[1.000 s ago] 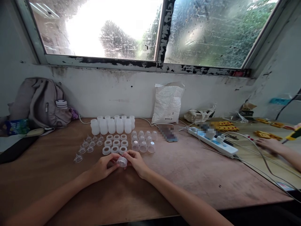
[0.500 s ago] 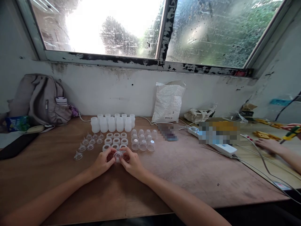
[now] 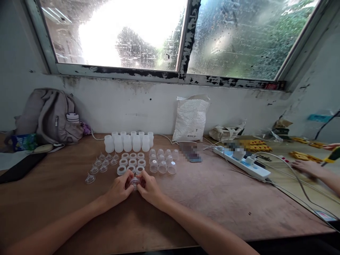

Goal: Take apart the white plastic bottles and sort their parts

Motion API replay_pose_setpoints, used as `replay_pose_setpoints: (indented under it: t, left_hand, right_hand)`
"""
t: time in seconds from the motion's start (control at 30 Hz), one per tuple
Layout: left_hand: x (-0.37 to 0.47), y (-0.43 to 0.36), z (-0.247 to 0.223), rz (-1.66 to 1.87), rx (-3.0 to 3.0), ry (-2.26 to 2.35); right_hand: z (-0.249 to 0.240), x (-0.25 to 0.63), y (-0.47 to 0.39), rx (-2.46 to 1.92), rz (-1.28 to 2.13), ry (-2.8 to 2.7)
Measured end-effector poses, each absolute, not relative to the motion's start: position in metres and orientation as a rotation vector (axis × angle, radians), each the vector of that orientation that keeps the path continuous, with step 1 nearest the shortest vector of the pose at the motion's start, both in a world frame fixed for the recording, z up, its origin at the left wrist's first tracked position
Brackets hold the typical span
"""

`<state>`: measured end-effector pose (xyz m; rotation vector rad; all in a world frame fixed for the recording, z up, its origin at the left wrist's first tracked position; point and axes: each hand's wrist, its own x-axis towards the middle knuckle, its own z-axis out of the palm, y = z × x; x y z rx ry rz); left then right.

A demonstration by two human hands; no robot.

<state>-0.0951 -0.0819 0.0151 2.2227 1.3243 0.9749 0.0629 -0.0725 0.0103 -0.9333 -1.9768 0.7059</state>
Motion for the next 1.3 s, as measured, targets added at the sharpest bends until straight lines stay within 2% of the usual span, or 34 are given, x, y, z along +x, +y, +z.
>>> replay_pose_setpoints:
  t: [0.27,1.3]
  left_hand:
    - [-0.099,-0.080,0.015,1.055,2.115,1.143]
    - [-0.098,-0.081,0.014,1.075,2.149,1.154]
  right_hand:
    - [0.015,0.066,-0.072,-0.940,0.631,-2.016]
    - [0.014,0.066,-0.075,-0.899,0.521,-2.091]
